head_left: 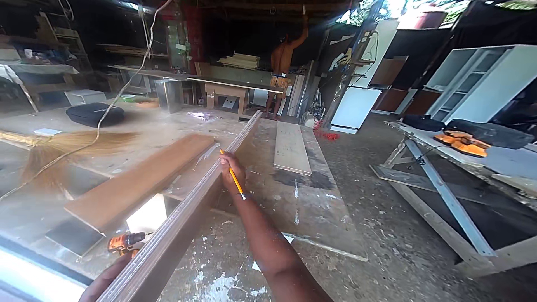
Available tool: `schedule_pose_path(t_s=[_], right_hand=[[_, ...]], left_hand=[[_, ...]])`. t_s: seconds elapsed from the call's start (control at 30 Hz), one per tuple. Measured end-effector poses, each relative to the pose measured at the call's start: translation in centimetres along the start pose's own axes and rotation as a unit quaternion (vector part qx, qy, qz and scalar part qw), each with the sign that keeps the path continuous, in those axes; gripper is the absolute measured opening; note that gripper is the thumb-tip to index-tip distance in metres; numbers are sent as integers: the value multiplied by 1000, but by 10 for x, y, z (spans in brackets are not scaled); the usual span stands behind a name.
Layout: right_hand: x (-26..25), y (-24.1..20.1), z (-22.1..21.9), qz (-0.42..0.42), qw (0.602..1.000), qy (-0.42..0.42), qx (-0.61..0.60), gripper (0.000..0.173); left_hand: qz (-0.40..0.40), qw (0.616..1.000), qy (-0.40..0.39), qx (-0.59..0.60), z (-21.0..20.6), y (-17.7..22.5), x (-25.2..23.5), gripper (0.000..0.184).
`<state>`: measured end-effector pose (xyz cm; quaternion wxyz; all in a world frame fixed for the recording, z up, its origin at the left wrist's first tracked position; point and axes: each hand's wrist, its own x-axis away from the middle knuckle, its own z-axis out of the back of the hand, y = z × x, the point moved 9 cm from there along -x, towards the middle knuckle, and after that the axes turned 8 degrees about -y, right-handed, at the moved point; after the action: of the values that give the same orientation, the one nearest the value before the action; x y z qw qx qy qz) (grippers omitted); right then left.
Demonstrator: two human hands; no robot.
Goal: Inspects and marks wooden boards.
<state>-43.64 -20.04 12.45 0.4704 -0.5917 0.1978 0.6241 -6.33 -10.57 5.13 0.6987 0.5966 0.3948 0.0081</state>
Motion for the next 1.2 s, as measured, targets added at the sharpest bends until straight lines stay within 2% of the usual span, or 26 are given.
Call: schedule_pose_path(t_s=[0.07, 0.1, 0.23, 0.4, 0.47, 0.53, 0.57, 0.63, 0.73, 0.77, 0.83, 0.9, 0.97, 1.0, 1.1, 1.2], right_hand=[[2, 1, -2, 3, 1000, 5, -1, 40], [3, 0, -2, 6, 1000, 12, -5, 41], [3, -4, -1, 13, 999, 27, -19, 43], [4, -3, -1, 7, 1000, 15, -18, 41], [5, -3, 0, 9, 999, 22, -21, 41], [6, -1, 1, 8, 999, 28, -27, 41], [7, -1, 2, 8, 999, 31, -28, 42], [9, 1, 2, 9, 999, 35, -30, 42], [10, 0, 5, 9, 998, 42, -39, 41], [10, 0, 6, 9, 998, 47, -42, 41], [10, -1, 8, 12, 997, 55, -45, 40], [10, 1, 10, 13, 997, 58, -48, 40], [10, 2, 10, 14, 997, 58, -52, 40], [11, 2, 10, 12, 997, 57, -54, 40], [12, 4, 8, 0, 997, 53, -57, 39], [12, 3, 11, -4, 997, 46, -60, 37]], left_hand=[[1, 1000, 0, 9, 5, -4, 0, 92], [2, 1000, 22, 13, -4, 6, -12, 91], [28, 999, 4, 33, -28, 28, -41, 86], [68, 996, -46, 33, -17, 14, -41, 77], [58, 997, -37, 28, -15, 14, -44, 69], [24, 999, -14, -26, 0, 10, -33, 68], [-2, 998, 5, -70, 15, 5, -21, 69], [-42, 980, 107, -165, 27, 10, -6, 65], [-88, 916, 339, -197, 4, 40, -15, 45], [-90, 896, 383, -205, -7, 52, -24, 34], [-107, 887, 382, -236, 1, 49, -25, 17], [-108, 877, 372, -284, 18, 40, -20, 34], [-54, 861, 393, -317, 30, 36, -19, 59], [-25, 850, 420, -316, 39, 32, -15, 62], [39, 810, 501, -301, 71, 12, 3, 43], [96, 799, 544, -235, 76, -7, 15, 26]])
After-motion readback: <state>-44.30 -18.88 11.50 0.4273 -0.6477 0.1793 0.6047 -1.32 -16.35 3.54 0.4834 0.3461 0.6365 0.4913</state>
